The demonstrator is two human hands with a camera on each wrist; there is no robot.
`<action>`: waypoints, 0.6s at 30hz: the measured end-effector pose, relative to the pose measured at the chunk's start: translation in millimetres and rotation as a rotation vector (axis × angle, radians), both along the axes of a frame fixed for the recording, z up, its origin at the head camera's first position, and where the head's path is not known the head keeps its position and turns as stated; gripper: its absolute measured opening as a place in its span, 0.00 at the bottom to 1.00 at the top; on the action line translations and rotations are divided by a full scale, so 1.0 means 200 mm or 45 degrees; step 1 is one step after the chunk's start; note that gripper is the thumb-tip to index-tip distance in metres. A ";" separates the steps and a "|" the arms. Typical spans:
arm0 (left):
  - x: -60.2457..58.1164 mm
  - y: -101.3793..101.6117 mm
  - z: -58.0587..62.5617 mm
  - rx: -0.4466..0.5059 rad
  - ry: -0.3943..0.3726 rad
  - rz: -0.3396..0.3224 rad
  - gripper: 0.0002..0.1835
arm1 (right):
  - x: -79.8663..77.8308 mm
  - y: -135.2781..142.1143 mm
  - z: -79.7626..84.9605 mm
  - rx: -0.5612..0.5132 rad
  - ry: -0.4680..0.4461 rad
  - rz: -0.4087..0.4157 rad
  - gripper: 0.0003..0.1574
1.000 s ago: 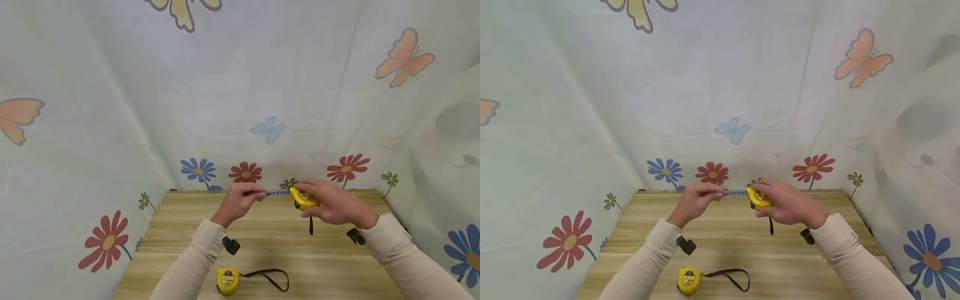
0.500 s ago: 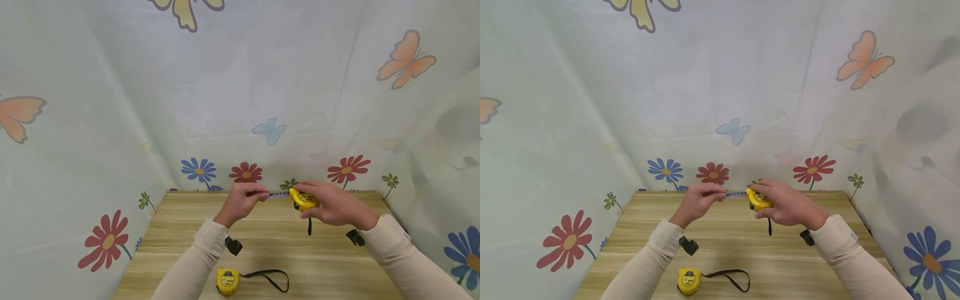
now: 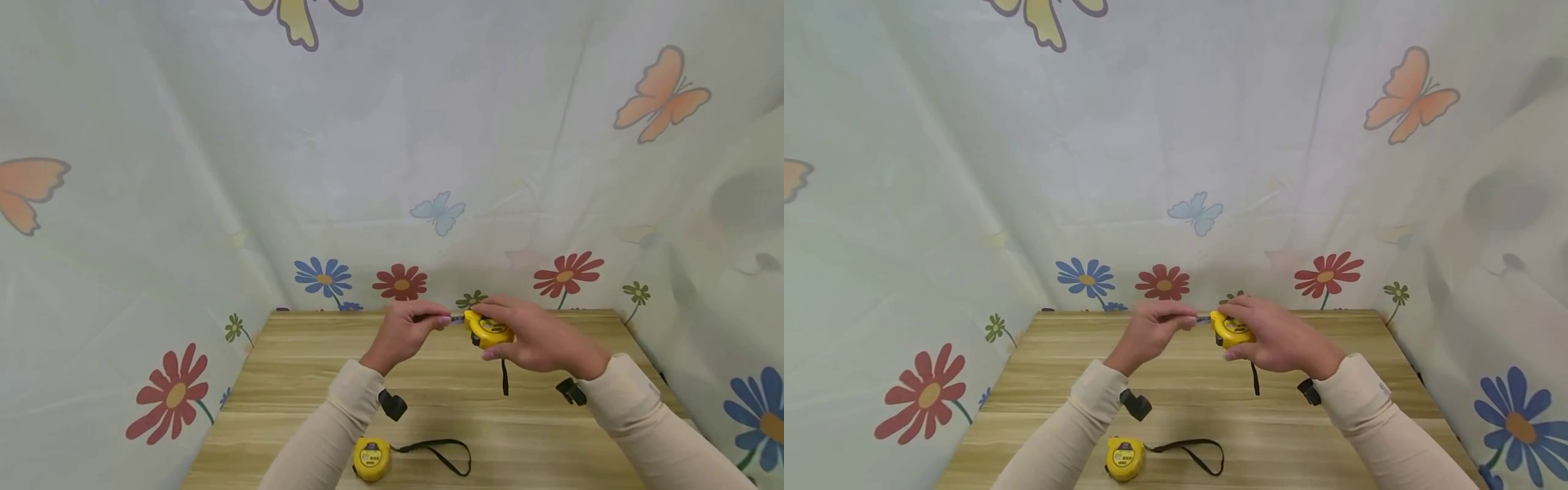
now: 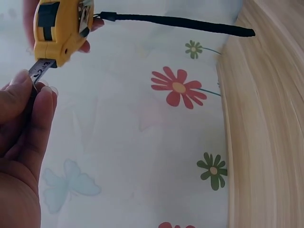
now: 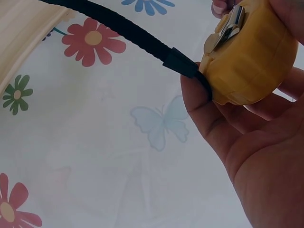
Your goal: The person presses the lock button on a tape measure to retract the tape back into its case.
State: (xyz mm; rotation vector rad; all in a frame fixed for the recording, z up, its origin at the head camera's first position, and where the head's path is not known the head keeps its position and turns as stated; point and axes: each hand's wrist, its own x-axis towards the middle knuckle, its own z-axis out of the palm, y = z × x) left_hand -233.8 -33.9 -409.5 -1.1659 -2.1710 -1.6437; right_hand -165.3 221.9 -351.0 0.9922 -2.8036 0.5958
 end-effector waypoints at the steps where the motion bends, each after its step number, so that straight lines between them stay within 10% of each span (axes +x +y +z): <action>1: 0.00 0.01 0.00 0.002 0.004 -0.005 0.08 | 0.00 0.00 0.00 -0.003 0.004 0.001 0.37; 18: 0.13 0.14 0.00 -0.127 -0.238 -0.201 0.36 | 0.06 -0.03 -0.06 -0.217 0.060 -0.067 0.49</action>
